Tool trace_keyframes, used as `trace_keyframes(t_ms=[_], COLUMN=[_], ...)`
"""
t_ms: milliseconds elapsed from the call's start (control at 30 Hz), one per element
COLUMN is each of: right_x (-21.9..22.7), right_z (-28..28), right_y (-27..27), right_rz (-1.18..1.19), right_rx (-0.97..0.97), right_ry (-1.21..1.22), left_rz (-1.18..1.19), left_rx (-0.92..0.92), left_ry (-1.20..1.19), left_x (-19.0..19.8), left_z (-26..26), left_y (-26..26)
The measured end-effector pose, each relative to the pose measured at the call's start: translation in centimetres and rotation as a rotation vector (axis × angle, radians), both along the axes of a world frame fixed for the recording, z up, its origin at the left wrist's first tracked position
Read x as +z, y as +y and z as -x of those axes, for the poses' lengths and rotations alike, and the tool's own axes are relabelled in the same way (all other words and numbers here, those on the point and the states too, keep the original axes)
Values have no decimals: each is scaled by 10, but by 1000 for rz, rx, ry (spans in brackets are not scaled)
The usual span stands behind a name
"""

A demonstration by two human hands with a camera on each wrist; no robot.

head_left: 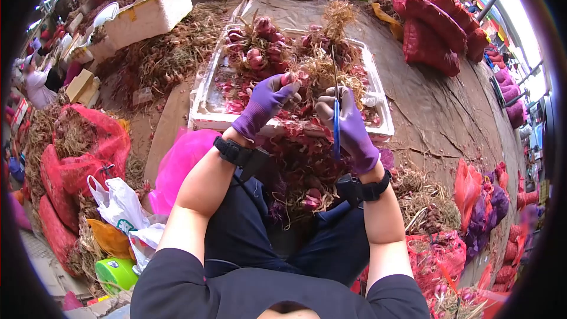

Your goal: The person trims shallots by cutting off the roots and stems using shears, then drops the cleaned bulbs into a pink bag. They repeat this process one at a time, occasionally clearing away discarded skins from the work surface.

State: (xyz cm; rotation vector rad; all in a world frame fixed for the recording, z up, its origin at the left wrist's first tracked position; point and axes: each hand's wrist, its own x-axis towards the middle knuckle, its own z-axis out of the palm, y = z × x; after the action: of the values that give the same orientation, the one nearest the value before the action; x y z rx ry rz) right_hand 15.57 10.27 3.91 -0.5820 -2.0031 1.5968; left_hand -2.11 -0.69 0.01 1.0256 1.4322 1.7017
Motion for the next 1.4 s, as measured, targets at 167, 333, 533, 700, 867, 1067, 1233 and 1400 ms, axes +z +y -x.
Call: trace_keyframes(t_ms=[167, 333, 533, 700, 867, 1067, 1233, 1400], right_x=[1, -10, -6, -10, -6, -22, -6, -9], right_z=[-4, 0, 2, 4, 2, 8, 9, -2], right_y=[-5, -13, -16, -13, -13, -2, -13, 4], right_rz=[-458, -430, -415, -427, -463, 68, 227, 315], right_rx=[62, 42, 13, -9, -1, -104, -106, -81], right_ry=[-301, -409, -423, -382, -426, 119, 164, 187], left_rz=[41, 66, 71, -38, -23, -58, 32, -29], left_rx=[287, 357, 378, 378, 356, 180, 227, -57], left_ry=[249, 346, 632, 694, 589, 172, 607, 521], left_x=[-13, 1, 11, 9, 6, -11, 15, 3], left_z=[8, -6, -18, -20, -20, -18, -48, -41], left_y=[1, -2, -3, -1, -2, 3, 0, 7])
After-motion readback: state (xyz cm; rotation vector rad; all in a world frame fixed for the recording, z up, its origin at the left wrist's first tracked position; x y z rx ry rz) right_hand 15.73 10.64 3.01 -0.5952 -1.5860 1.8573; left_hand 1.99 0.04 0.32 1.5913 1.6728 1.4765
